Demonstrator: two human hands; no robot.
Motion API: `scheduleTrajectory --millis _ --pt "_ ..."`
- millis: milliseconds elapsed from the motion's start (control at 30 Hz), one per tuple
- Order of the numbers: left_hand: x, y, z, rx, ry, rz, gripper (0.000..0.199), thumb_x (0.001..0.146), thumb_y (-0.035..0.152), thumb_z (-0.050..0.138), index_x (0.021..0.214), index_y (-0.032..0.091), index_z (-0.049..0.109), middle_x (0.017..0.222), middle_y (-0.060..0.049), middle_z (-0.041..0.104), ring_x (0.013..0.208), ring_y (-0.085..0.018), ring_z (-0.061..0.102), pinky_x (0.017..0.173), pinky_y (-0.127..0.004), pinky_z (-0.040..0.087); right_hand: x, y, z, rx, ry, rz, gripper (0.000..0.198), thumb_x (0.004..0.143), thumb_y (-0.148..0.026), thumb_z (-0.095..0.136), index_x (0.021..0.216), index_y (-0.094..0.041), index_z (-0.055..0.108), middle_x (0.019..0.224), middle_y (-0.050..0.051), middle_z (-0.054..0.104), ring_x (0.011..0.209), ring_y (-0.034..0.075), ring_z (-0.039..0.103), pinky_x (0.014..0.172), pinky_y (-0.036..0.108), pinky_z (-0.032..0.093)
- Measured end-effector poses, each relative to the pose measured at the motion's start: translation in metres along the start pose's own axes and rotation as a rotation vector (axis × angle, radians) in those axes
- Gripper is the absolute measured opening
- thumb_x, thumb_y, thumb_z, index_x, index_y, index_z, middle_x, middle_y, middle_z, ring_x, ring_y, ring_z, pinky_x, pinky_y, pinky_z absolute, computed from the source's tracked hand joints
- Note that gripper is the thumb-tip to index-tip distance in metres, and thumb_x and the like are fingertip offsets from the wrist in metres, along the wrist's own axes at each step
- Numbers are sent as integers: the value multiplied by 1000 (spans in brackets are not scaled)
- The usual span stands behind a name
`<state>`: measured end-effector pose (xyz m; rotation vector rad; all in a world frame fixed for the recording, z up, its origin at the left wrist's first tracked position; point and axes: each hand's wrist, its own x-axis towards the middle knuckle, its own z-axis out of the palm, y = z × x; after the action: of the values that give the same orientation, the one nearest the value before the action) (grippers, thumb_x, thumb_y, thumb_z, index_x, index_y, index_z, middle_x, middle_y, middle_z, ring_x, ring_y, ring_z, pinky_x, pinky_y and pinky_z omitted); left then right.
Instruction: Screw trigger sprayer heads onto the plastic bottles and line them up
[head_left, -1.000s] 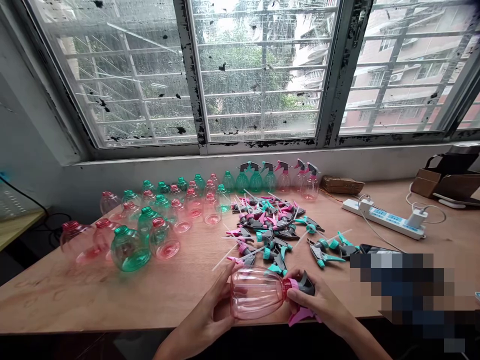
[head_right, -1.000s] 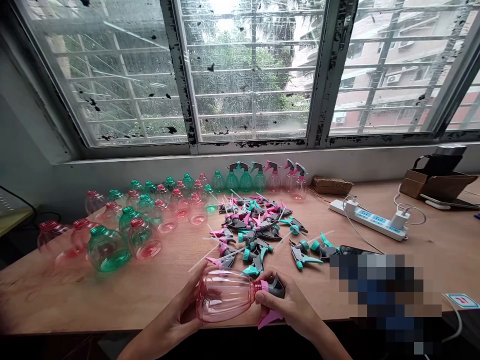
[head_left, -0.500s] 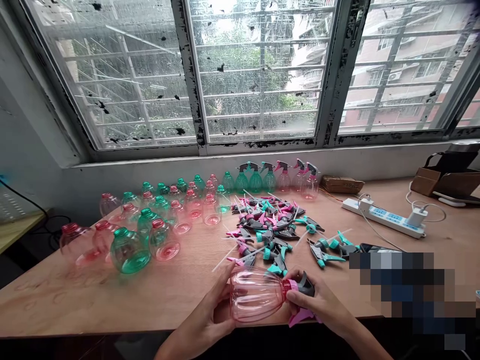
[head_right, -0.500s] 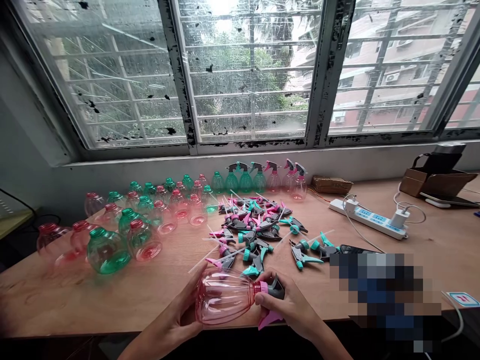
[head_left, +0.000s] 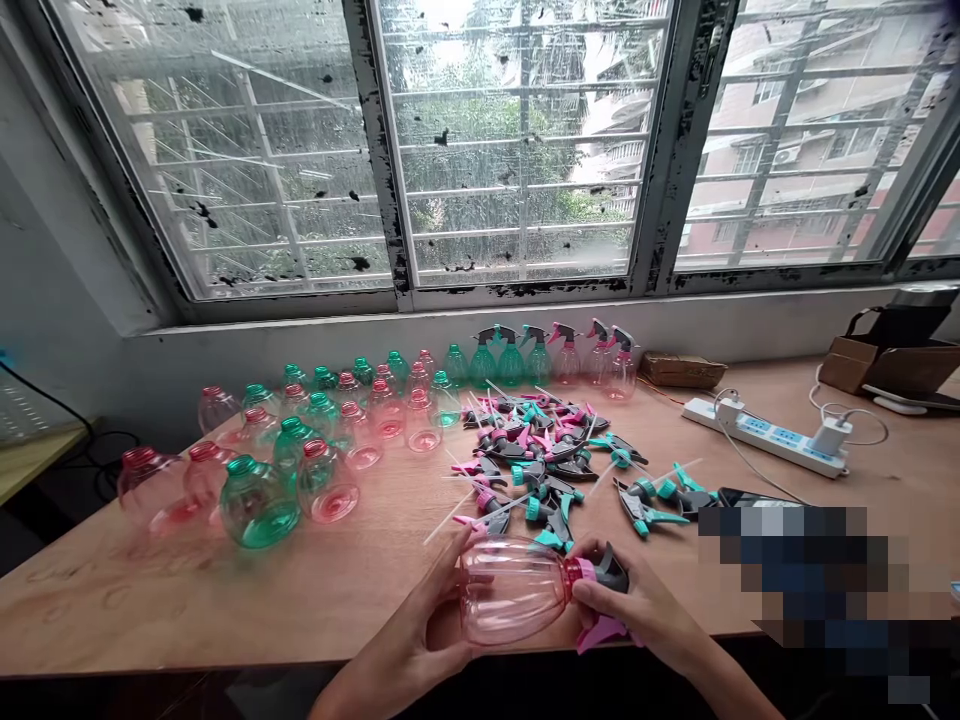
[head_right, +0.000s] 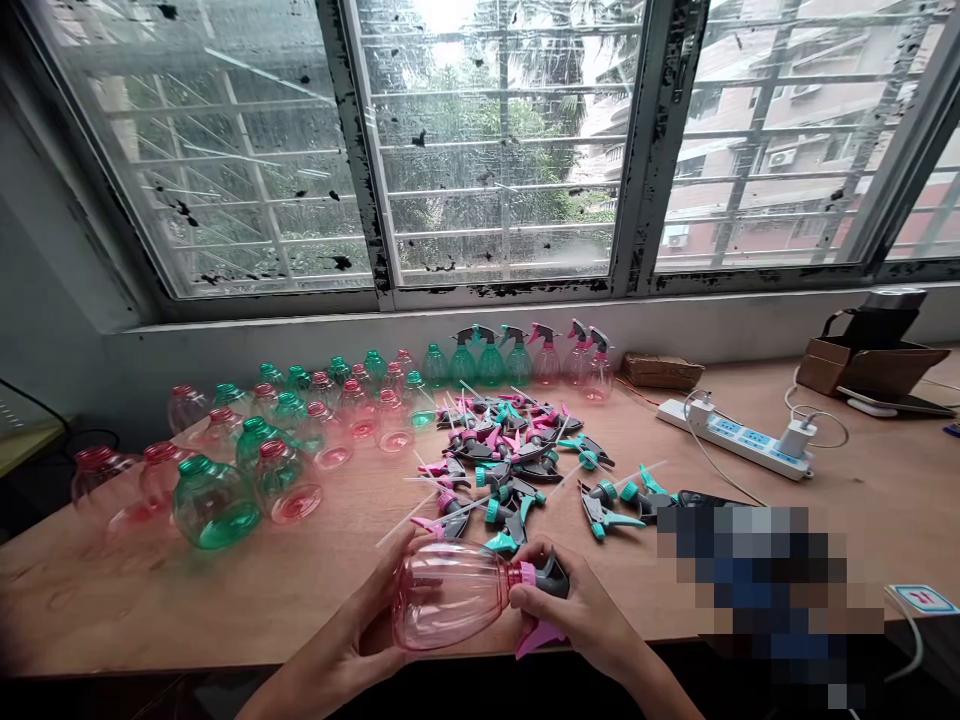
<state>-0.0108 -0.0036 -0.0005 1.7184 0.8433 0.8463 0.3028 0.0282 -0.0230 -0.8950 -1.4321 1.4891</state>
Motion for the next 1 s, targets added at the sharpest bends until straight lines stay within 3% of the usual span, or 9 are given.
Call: scheduleTrajectory --millis 133,267,567,667,767,867,1000 --pt "2 3 2 -54 6 13 96 90 41 80 163 49 19 176 -2 24 156 -35 36 127 -53 32 0 0 1 10 -8 -4 43 84 -49 85 100 -15 65 67 -1 69 59 13 61 56 22 43" --pt "2 6 2 -134 -10 -39 96 84 47 84 163 40 30 176 -5 22 158 -39 30 125 -54 36 0 2 0 16 -6 -6 43 84 -48 86 101 -15 65 68 -1 68 60 13 61 56 22 43" --pt "2 -2 2 -32 -2 32 81 99 40 67 164 46 19 175 -4 27 157 -34 34 126 -48 36 1 2 0 15 -4 1 44 84 -51 85 100 -15 64 67 -2 68 59 13 61 56 22 42" --pt "2 0 1 -28 3 14 92 93 40 76 164 45 16 176 -3 24 159 -34 29 129 -49 30 0 1 1 13 -3 -3 44 84 -50 85 100 -15 65 68 -2 68 60 13 61 58 22 43" --pt "3 3 1 -103 5 -12 98 86 45 83 163 44 24 176 -2 24 158 -36 30 129 -52 30 -1 1 1 12 2 9 44 84 -51 85 101 -16 65 67 -2 69 59 13 61 57 23 42" --pt "3 4 1 -111 10 -27 93 85 44 83 161 45 30 177 -1 21 159 -35 29 128 -51 31 0 0 1 15 11 11 45 83 -52 85 100 -16 65 67 -2 69 58 13 60 56 23 40" --pt "2 0 1 -34 4 -10 92 92 35 78 161 54 20 176 1 24 157 -31 34 129 -49 31 1 -1 2 45 39 21 46 81 -53 86 99 -16 66 67 -2 69 58 14 60 56 23 41"
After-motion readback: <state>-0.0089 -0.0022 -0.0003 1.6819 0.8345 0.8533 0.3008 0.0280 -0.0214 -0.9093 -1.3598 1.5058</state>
